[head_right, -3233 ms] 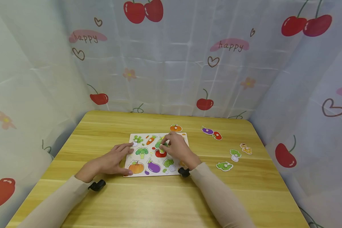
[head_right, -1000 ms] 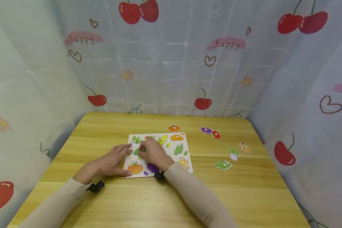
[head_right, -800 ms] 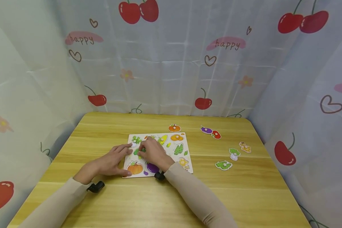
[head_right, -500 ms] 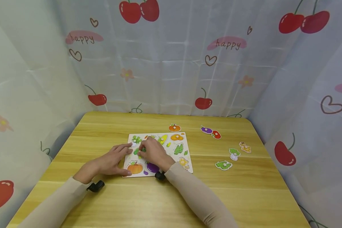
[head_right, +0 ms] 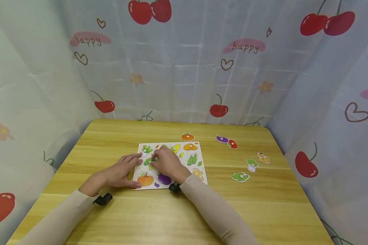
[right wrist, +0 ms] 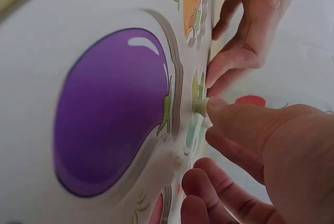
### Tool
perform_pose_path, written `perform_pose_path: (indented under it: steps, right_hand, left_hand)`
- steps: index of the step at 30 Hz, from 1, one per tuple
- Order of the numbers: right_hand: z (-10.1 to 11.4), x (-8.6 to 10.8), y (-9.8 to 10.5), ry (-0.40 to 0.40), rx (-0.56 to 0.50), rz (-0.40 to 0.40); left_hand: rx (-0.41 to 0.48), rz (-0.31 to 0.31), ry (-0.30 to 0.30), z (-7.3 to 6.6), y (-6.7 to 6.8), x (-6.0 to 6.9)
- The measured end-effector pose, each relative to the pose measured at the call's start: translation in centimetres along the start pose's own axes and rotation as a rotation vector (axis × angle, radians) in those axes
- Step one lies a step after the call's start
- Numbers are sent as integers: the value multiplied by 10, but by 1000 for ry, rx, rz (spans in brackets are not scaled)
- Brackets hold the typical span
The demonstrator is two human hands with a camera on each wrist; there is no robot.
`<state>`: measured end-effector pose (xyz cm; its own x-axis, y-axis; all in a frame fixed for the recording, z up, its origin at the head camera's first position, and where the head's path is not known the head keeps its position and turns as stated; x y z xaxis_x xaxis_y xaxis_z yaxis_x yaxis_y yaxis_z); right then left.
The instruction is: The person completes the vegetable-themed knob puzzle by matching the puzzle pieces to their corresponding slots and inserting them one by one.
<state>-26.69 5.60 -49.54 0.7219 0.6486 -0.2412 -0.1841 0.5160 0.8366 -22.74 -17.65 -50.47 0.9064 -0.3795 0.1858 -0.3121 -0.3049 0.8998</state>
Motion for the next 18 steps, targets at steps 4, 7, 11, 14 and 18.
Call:
perform_pose_path:
  steps: [4,7,11,14,18]
  right_hand:
    - [-2,3,4,-7,-10,-10]
    - [-6,5,7,-13,-9,-16]
    - [-13,7,12,-20,9,-29]
    - [-18,10,18,-17,16,-44]
    - [-25,16,26,-31,17,-56]
  left_hand:
    - [0,0,4,-1,0,1]
    - [-3,1,5,-2,0,1]
    - [-7,-1,4,-3,1,2]
    - [-6,0,6,-3,1,2]
    - [-3,5,8,-3,2,2]
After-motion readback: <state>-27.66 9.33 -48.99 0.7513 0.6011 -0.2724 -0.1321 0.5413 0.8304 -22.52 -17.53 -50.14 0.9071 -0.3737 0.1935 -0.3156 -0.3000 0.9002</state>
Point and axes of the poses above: each hand's wrist, its own x-axis away from the middle knuckle, its own y-axis out of the back of the hand, z = x × y, the point moved 3 cm from there along -x, towards the middle knuckle, and after that the axes turned 15 degrees about y, right-handed, at the moved point
